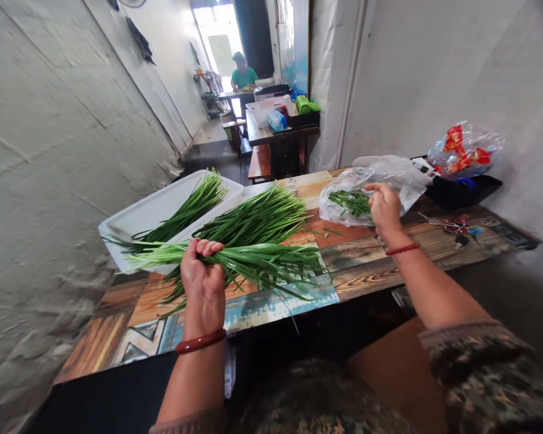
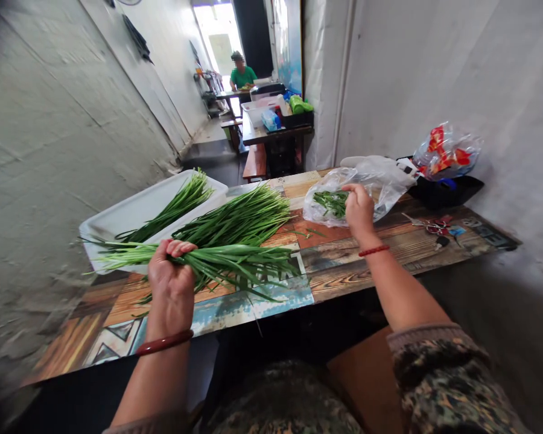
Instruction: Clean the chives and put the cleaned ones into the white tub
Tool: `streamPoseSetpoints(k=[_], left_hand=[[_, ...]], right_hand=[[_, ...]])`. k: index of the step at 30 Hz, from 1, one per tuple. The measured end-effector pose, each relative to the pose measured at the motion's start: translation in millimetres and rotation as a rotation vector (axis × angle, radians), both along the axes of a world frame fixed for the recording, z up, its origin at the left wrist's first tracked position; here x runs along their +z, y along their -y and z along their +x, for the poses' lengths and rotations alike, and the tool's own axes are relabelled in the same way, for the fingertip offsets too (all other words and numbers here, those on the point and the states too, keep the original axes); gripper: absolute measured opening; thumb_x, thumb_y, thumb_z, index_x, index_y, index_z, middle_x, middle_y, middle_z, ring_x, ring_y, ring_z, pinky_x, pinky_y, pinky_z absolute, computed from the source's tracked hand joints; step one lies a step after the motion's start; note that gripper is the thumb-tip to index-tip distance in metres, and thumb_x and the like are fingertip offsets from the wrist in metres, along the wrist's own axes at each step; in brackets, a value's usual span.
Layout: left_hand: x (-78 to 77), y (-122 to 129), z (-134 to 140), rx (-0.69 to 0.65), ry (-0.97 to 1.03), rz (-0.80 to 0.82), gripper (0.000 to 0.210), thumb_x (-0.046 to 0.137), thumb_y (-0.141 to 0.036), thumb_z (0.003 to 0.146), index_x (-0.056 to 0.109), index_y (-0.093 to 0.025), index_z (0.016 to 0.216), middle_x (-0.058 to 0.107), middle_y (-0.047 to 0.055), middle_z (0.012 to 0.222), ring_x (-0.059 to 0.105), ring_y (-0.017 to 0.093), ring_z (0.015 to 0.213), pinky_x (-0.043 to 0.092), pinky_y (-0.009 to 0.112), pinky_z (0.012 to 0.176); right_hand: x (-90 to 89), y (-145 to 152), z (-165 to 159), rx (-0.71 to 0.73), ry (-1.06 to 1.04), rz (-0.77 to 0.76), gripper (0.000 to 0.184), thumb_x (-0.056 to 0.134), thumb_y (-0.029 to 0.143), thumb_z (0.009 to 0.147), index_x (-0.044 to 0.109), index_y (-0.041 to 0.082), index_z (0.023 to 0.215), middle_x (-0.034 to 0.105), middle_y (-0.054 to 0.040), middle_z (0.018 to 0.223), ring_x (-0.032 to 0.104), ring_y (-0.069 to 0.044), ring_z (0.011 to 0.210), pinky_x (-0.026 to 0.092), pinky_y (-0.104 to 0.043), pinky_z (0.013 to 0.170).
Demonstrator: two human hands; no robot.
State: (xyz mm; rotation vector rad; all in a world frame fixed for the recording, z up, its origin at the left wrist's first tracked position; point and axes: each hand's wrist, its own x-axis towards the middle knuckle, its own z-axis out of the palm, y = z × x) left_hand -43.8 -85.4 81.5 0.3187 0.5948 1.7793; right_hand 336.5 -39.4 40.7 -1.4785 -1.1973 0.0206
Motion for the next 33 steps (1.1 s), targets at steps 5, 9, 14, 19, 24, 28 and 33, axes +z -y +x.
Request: streamPoseSetpoints(k=[5,9,14,19,24,28,33], left_hand=[[-5.0,9,-5,-0.176,0.132,0.113,0.029,0.038,-0.02,0.101,0.041,-0.017,0.072,0.034,-0.01,0.049,0.037,0.002,0.038,0.037,0.013,0.046],[-1.0,13,3,-0.195,0.118,0.163,0.027,0.043,-0.029,0.1,0.045,-0.016,0.077,0.033,-0.011,0.049,0.034,0.001,0.036,0.034,0.012,0.042],[0.5,14,6,-0.205,0.067,0.182,0.027,0.049,-0.032,0.098,0.047,-0.016,0.076,0.03,-0.011,0.048,0.031,0.001,0.034,0.032,0.012,0.04],[-0.2,14,4,-0.227,0.09,0.214,0.026,0.049,-0.031,0.098,0.048,-0.016,0.077,0.033,-0.011,0.048,0.032,0.001,0.035,0.032,0.013,0.04],[-1.7,17,2,-0.237,0.053,0.216,0.027,0.05,-0.03,0.098,0.049,-0.015,0.075,0.032,-0.011,0.048,0.032,0.001,0.035,0.031,0.014,0.041],[-3.1,19,8,-0.248,0.013,0.22,0.025,0.052,-0.027,0.096,0.05,-0.015,0.074,0.031,-0.011,0.047,0.032,0.002,0.036,0.031,0.014,0.04],[4.7,23,13,-0.226,-0.146,0.247,0.024,0.065,-0.03,0.087,0.05,-0.017,0.074,0.032,-0.011,0.047,0.029,0.003,0.035,0.031,0.015,0.039]], right_hand=[[-3.0,-5,30,0.012,0.474,-0.113,0.042,0.048,0.04,0.09,0.06,0.013,0.12,0.064,-0.0193,0.118,0.059,-0.031,0.106,0.044,-0.046,0.092],[-5.4,0,13,0.17,0.561,-0.238,0.041,0.063,0.038,0.081,0.066,0.013,0.114,0.051,-0.0205,0.14,0.046,-0.037,0.128,0.038,-0.055,0.102],[2.8,29,-45,0.619,0.187,-0.262,0.039,0.046,0.039,0.094,0.065,0.018,0.12,0.069,-0.0101,0.116,0.065,-0.024,0.102,0.051,-0.04,0.089],[17.1,69,-90,1.06,0.183,-0.357,0.042,0.037,0.04,0.099,0.063,0.017,0.124,0.073,-0.0066,0.098,0.067,-0.018,0.089,0.05,-0.031,0.083],[13.2,87,-99,1.08,0.282,-0.317,0.03,0.042,0.03,0.098,0.069,0.019,0.101,0.072,-0.0041,0.091,0.064,-0.016,0.079,0.046,-0.026,0.075],[-9.7,80,-100,0.709,0.236,-0.216,0.027,0.039,0.025,0.097,0.065,0.019,0.098,0.069,-0.0036,0.083,0.06,-0.015,0.068,0.043,-0.025,0.065],[-51.8,51,-78,0.292,0.313,-0.3,0.028,0.04,0.028,0.095,0.065,0.02,0.104,0.07,-0.0063,0.083,0.061,-0.02,0.066,0.042,-0.029,0.063]])
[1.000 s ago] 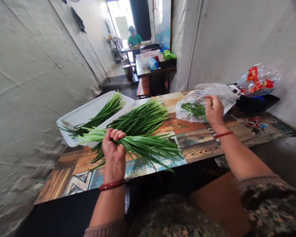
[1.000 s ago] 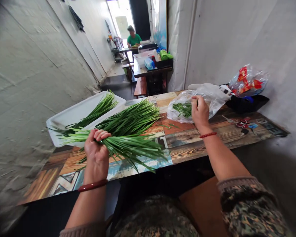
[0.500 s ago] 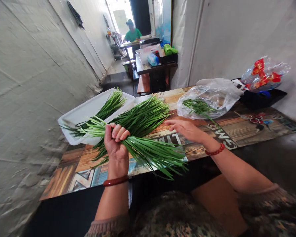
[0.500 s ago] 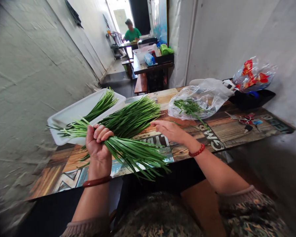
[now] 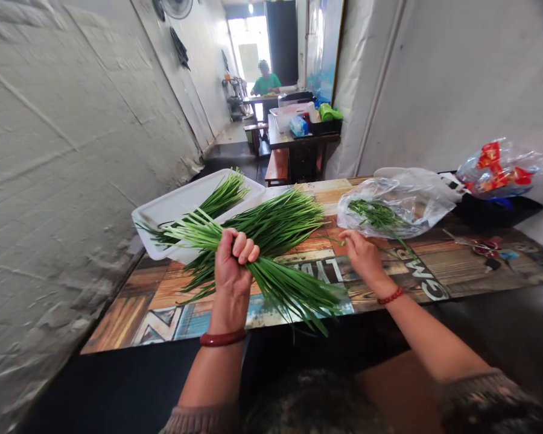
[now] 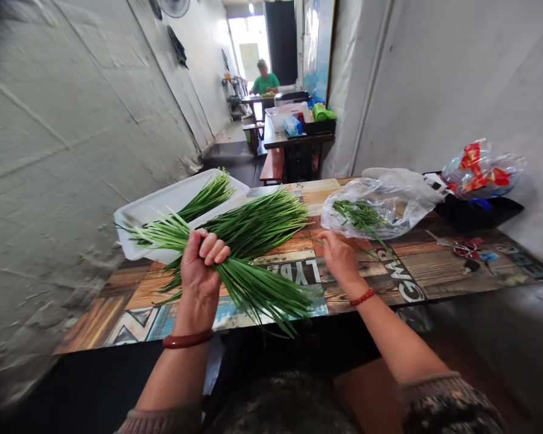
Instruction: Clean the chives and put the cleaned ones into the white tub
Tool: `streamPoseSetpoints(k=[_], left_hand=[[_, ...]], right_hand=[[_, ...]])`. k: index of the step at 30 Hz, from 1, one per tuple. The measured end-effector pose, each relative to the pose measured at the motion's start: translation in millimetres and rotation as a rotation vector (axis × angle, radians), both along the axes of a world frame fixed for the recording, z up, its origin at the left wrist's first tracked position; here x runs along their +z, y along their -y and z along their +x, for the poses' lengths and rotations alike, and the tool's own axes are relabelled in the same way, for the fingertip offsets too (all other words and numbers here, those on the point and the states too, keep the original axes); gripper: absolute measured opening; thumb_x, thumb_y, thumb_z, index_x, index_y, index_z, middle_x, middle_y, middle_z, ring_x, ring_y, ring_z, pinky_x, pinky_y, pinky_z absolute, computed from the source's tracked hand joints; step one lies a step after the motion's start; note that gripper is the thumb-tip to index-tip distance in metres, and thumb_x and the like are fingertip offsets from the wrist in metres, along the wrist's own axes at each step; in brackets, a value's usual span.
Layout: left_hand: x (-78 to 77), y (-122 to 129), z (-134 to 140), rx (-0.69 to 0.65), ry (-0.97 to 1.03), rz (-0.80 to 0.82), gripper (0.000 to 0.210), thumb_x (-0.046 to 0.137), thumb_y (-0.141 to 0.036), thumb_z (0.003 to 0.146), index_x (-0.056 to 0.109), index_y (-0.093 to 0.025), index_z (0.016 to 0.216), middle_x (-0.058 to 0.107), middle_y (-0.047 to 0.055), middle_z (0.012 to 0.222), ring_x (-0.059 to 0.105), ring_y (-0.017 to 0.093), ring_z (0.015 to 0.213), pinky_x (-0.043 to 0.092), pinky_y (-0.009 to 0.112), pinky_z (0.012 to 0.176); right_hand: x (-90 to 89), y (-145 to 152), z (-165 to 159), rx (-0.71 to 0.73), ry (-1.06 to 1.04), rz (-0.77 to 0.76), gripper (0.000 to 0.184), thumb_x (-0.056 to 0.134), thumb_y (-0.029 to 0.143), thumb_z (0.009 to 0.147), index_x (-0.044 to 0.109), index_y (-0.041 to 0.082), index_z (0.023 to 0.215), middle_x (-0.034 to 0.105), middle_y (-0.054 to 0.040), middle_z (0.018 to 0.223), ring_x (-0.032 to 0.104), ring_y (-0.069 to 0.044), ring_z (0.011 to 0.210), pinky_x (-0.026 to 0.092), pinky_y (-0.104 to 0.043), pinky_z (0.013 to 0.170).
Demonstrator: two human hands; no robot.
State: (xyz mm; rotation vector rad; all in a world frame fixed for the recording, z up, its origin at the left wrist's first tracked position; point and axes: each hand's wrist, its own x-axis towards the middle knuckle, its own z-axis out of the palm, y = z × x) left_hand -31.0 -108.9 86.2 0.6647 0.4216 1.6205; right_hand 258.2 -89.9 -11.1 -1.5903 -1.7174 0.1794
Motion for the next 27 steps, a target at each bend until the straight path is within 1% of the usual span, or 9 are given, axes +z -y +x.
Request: streamPoseSetpoints(k=[4,7,10,14,18,20,22,24,27], left_hand=[[11.1,3,6,-0.02,-0.308,0.026,0.031,0.07,-0.035,0.082,0.046,-0.018,0.071,0.04,-0.011,0.047,0.036,0.005,0.035,0.039,0.019,0.041],[18.6,3,23,-0.217,-0.683,0.034,0.026,0.07,-0.037,0.081,0.054,-0.016,0.077,0.051,-0.006,0.05,0.047,0.008,0.04,0.04,0.022,0.045],[24.8,0,40,-0.371,-0.941,0.072,0.029,0.069,-0.039,0.08,0.062,-0.011,0.079,0.058,0.0,0.056,0.053,0.01,0.048,0.04,0.022,0.049],[37.0,-5,48,-0.364,-0.974,0.099,0.026,0.064,-0.038,0.082,0.059,-0.012,0.088,0.06,0.0,0.064,0.051,0.009,0.048,0.039,0.022,0.048],[69.5,-6,34,-0.232,-1.26,0.265,0.021,0.057,-0.032,0.083,0.056,-0.015,0.095,0.057,-0.003,0.062,0.047,0.009,0.047,0.038,0.022,0.049],[90.9,-12,20,-0.075,-1.52,0.414,0.018,0.058,-0.029,0.082,0.059,-0.015,0.093,0.064,0.001,0.073,0.055,0.012,0.061,0.044,0.025,0.06],[108.0,-25,1,0.097,-1.8,0.475,0.019,0.059,-0.027,0.08,0.06,-0.016,0.095,0.067,0.004,0.085,0.06,0.016,0.074,0.046,0.027,0.069],[115.4,-47,-22,0.261,-2.095,0.386,0.025,0.059,-0.027,0.079,0.061,-0.016,0.101,0.069,0.007,0.088,0.062,0.02,0.078,0.046,0.029,0.07],[105.8,-94,-58,0.363,-2.436,0.165,0.037,0.059,-0.038,0.081,0.062,-0.016,0.11,0.071,0.013,0.099,0.065,0.029,0.091,0.048,0.034,0.076]], right_hand=[[-16.7,-26,27,-0.043,0.05,0.029,0.031,0.045,0.031,0.093,0.063,0.018,0.115,0.07,-0.0115,0.096,0.065,-0.026,0.086,0.049,-0.036,0.077],[-17.4,-42,29,-0.048,0.066,0.151,0.038,0.05,0.032,0.09,0.059,0.015,0.123,0.063,-0.0174,0.116,0.06,-0.029,0.107,0.047,-0.043,0.092],[-16.9,-52,11,0.017,-0.066,0.173,0.037,0.048,0.033,0.091,0.06,0.015,0.121,0.064,-0.0162,0.115,0.062,-0.026,0.099,0.05,-0.042,0.09],[-23.8,-59,-21,0.277,-0.169,0.081,0.03,0.045,0.035,0.093,0.067,0.02,0.107,0.072,-0.0093,0.101,0.066,-0.021,0.087,0.052,-0.036,0.081],[-34.5,-69,-41,0.436,-0.137,-0.052,0.027,0.047,0.031,0.091,0.071,0.02,0.098,0.075,-0.0055,0.091,0.068,-0.02,0.081,0.052,-0.032,0.076],[-39.2,-75,-45,0.427,-0.139,-0.079,0.027,0.047,0.03,0.089,0.071,0.02,0.098,0.075,-0.0058,0.091,0.069,-0.02,0.08,0.053,-0.032,0.075],[-43.1,-77,-46,0.402,-0.146,-0.082,0.027,0.047,0.03,0.089,0.071,0.02,0.098,0.075,-0.0071,0.094,0.07,-0.022,0.084,0.053,-0.034,0.077],[-46.1,-76,-46,0.389,-0.137,-0.072,0.028,0.047,0.03,0.09,0.07,0.019,0.099,0.075,-0.0086,0.099,0.07,-0.024,0.09,0.052,-0.037,0.081],[-48.9,-72,-45,0.378,-0.115,-0.068,0.028,0.046,0.03,0.09,0.069,0.019,0.101,0.074,-0.0088,0.103,0.069,-0.024,0.095,0.052,-0.039,0.085]])
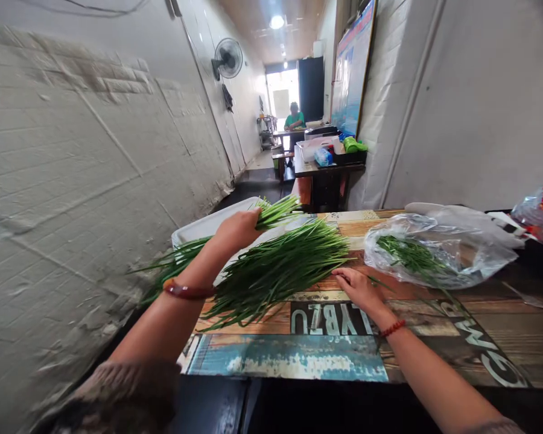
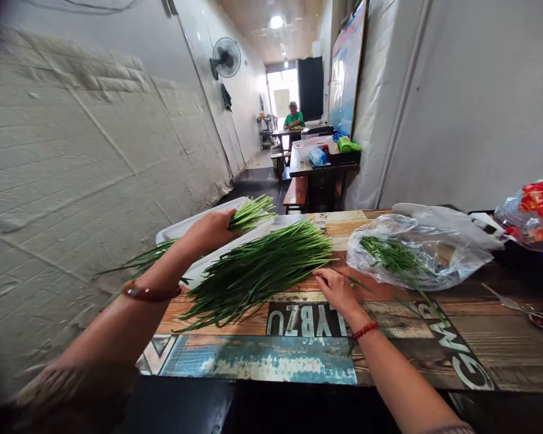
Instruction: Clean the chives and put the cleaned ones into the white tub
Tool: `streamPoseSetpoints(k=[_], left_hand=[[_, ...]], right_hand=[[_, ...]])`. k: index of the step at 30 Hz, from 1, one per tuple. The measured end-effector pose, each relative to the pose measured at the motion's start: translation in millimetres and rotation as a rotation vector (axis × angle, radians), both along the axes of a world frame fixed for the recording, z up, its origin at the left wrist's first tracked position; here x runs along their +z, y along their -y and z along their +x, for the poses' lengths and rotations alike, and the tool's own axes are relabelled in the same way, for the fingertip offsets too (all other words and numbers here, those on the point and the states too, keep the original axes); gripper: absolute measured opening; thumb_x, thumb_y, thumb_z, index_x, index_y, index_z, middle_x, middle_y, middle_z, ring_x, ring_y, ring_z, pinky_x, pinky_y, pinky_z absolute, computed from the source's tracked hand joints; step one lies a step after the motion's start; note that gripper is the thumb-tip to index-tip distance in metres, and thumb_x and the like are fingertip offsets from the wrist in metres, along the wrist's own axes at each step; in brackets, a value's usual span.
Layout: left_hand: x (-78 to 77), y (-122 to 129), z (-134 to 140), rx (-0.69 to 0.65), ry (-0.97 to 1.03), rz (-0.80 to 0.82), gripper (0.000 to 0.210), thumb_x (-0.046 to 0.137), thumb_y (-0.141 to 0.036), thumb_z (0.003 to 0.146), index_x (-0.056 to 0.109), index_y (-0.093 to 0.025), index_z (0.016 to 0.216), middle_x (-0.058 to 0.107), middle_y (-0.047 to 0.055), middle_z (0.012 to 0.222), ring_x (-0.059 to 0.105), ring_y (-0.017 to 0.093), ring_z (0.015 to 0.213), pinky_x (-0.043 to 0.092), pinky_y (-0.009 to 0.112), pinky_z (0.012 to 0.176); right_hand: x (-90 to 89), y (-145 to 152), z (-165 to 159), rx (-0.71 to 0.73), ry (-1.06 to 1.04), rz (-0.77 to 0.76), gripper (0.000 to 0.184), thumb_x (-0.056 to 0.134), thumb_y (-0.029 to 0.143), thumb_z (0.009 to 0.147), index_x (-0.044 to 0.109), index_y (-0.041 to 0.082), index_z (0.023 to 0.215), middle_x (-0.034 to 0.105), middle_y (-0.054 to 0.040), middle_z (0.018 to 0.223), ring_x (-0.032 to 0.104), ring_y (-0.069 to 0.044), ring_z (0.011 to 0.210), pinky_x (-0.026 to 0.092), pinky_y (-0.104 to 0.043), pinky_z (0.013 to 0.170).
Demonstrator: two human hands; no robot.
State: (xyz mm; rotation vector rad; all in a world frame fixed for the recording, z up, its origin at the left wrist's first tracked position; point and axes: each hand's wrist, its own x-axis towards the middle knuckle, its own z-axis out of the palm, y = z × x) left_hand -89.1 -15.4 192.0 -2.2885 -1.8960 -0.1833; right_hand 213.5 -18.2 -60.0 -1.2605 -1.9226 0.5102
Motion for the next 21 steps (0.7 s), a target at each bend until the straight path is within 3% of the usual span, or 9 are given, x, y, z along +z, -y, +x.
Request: streamPoseSetpoints(k=[5,13,15,18,21], left_hand=[[-35.8,-64,-46,0.187,-0.153,-0.059,0.048,0.059,-0.045,0.081,0.06,-0.016,0.119,0.069,0.018,0.111,0.065,0.034,0.104,0.049,0.035,0.081],[-82.5,-118,-68,0.355,-0.02,0.077,0.067,0.055,-0.05,0.082,0.043,-0.008,0.133,0.064,0.024,0.116,0.063,0.036,0.106,0.05,0.041,0.084],[-98.1,-129,-71,0.346,0.012,0.049,0.079,0.058,-0.054,0.078,0.039,-0.004,0.136,0.058,0.027,0.124,0.059,0.038,0.114,0.049,0.042,0.089],[-115.7,-142,-73,0.237,0.014,-0.156,0.079,0.064,-0.046,0.071,0.046,-0.003,0.134,0.057,0.027,0.127,0.057,0.036,0.117,0.047,0.039,0.093],[-114.8,-144,-72,0.159,0.013,-0.25,0.063,0.061,-0.035,0.071,0.056,-0.004,0.126,0.061,0.022,0.122,0.059,0.032,0.115,0.047,0.035,0.094]], right_hand=[[0.6,1,-1,0.005,-0.002,-0.018,0.028,0.046,0.03,0.091,0.069,0.019,0.103,0.074,-0.0078,0.103,0.069,-0.023,0.094,0.053,-0.039,0.085],[7.8,1,-5,-0.014,0.002,-0.009,0.024,0.048,0.026,0.092,0.07,0.021,0.101,0.074,-0.0074,0.102,0.07,-0.023,0.094,0.054,-0.038,0.084],[9.7,1,-6,-0.015,0.005,0.002,0.023,0.049,0.024,0.092,0.07,0.021,0.101,0.074,-0.007,0.101,0.07,-0.022,0.093,0.054,-0.037,0.083],[13.6,0,-6,-0.02,0.022,0.01,0.022,0.05,0.02,0.091,0.07,0.021,0.1,0.074,-0.0062,0.102,0.069,-0.021,0.094,0.054,-0.036,0.085],[18.2,-1,-5,-0.025,0.036,0.004,0.021,0.052,0.019,0.091,0.07,0.022,0.1,0.074,-0.0055,0.102,0.069,-0.02,0.093,0.053,-0.034,0.086]])
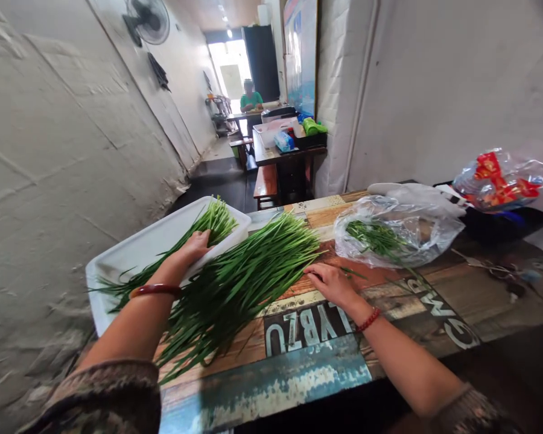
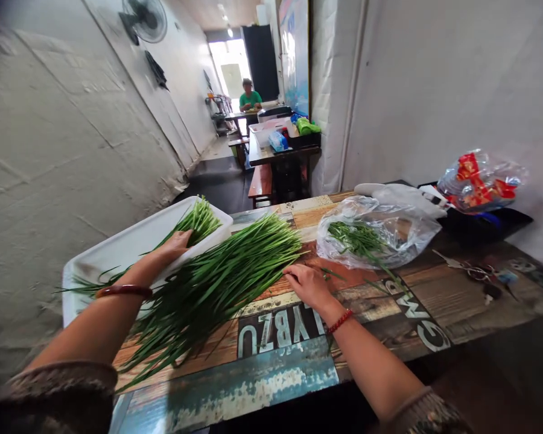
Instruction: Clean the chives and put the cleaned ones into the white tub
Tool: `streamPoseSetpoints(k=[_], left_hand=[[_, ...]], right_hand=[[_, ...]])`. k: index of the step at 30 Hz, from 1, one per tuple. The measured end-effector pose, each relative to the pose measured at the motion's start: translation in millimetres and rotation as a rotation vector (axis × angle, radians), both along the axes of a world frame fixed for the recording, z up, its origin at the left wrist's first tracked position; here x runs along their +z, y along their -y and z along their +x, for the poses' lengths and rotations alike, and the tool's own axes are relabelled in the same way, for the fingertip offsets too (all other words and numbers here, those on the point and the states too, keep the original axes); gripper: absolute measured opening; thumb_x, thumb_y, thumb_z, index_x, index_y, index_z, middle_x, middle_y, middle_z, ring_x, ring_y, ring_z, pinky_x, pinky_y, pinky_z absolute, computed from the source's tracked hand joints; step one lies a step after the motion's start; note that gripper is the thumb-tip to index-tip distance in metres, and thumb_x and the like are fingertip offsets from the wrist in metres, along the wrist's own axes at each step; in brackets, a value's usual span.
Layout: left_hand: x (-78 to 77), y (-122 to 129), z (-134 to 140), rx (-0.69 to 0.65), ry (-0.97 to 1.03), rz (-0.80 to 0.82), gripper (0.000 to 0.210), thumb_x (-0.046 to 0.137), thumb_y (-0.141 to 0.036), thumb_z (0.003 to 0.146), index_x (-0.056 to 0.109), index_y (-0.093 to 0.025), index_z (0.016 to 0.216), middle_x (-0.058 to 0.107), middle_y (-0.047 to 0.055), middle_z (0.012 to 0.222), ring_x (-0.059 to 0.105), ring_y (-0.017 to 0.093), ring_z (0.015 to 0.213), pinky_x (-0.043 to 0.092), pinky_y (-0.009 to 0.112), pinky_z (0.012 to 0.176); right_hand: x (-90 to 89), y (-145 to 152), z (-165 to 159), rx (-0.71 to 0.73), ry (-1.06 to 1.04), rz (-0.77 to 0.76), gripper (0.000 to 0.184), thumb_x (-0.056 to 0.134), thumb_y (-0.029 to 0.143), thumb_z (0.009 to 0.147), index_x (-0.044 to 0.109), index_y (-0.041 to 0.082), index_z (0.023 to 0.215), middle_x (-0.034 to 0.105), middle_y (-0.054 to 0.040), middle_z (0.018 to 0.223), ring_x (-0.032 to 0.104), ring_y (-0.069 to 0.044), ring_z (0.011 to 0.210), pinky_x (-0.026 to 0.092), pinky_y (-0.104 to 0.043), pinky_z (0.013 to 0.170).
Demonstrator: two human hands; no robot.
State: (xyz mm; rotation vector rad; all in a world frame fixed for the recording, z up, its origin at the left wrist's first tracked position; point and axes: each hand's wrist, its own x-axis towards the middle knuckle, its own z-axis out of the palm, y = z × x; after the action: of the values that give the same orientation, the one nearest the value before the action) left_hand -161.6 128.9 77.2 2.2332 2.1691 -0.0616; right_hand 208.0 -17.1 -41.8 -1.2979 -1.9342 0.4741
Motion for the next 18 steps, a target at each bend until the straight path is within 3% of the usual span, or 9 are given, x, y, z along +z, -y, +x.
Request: streamPoseSetpoints(k=[4,6,8,10,12,15,18], left_hand=[[25.2,20,14,-0.014,0.115,0.224,0.049,0.048,-0.035,0.083,0.059,-0.008,0.123,0.065,0.018,0.117,0.06,0.03,0.11,0.046,0.039,0.096],[35.6,43,36,-0.027,0.171,0.315,0.047,0.038,-0.037,0.09,0.058,-0.012,0.125,0.063,0.015,0.122,0.062,0.025,0.104,0.048,0.037,0.093],[36.8,73,68,-0.135,0.393,0.432,0.041,0.043,-0.037,0.091,0.064,-0.013,0.116,0.067,0.011,0.112,0.064,0.021,0.093,0.05,0.033,0.086],[27.2,105,105,-0.332,0.515,0.433,0.031,0.047,-0.034,0.09,0.068,-0.015,0.102,0.068,0.008,0.099,0.063,0.019,0.089,0.049,0.032,0.086],[8.6,132,139,-0.5,0.595,0.308,0.024,0.049,-0.029,0.09,0.069,-0.017,0.096,0.067,0.007,0.094,0.062,0.018,0.089,0.048,0.03,0.084],[-24.7,157,173,-0.513,0.627,0.173,0.018,0.052,-0.022,0.089,0.069,-0.017,0.09,0.065,0.006,0.088,0.061,0.016,0.082,0.048,0.028,0.075],[-50.9,162,188,-0.473,0.444,0.141,0.017,0.052,-0.018,0.089,0.069,-0.017,0.092,0.065,0.008,0.092,0.061,0.019,0.088,0.047,0.031,0.079]], right_hand=[[4.9,1,1,-0.004,0.016,-0.015,0.02,0.053,0.021,0.092,0.071,0.021,0.099,0.074,-0.0051,0.101,0.069,-0.02,0.094,0.052,-0.033,0.085],[5.8,1,2,-0.005,0.023,-0.025,0.02,0.053,0.021,0.092,0.071,0.021,0.099,0.074,-0.005,0.101,0.069,-0.02,0.094,0.052,-0.034,0.085],[5.4,2,2,-0.009,0.021,-0.031,0.02,0.053,0.021,0.092,0.072,0.021,0.098,0.075,-0.0056,0.101,0.069,-0.02,0.094,0.052,-0.034,0.086],[4.0,1,4,-0.011,0.005,-0.034,0.02,0.053,0.021,0.091,0.072,0.02,0.098,0.075,-0.0065,0.101,0.069,-0.02,0.094,0.051,-0.033,0.085],[2.3,0,5,-0.012,-0.038,-0.038,0.021,0.053,0.021,0.09,0.073,0.02,0.098,0.075,-0.0068,0.1,0.069,-0.021,0.092,0.051,-0.033,0.084],[0.3,-5,8,-0.04,-0.184,-0.092,0.022,0.052,0.023,0.088,0.073,0.02,0.097,0.075,-0.0054,0.091,0.068,-0.019,0.083,0.051,-0.031,0.077],[-0.6,-10,12,-0.12,-0.42,-0.179,0.025,0.052,0.031,0.087,0.072,0.018,0.096,0.071,-0.0029,0.078,0.062,-0.014,0.064,0.048,-0.026,0.061]])
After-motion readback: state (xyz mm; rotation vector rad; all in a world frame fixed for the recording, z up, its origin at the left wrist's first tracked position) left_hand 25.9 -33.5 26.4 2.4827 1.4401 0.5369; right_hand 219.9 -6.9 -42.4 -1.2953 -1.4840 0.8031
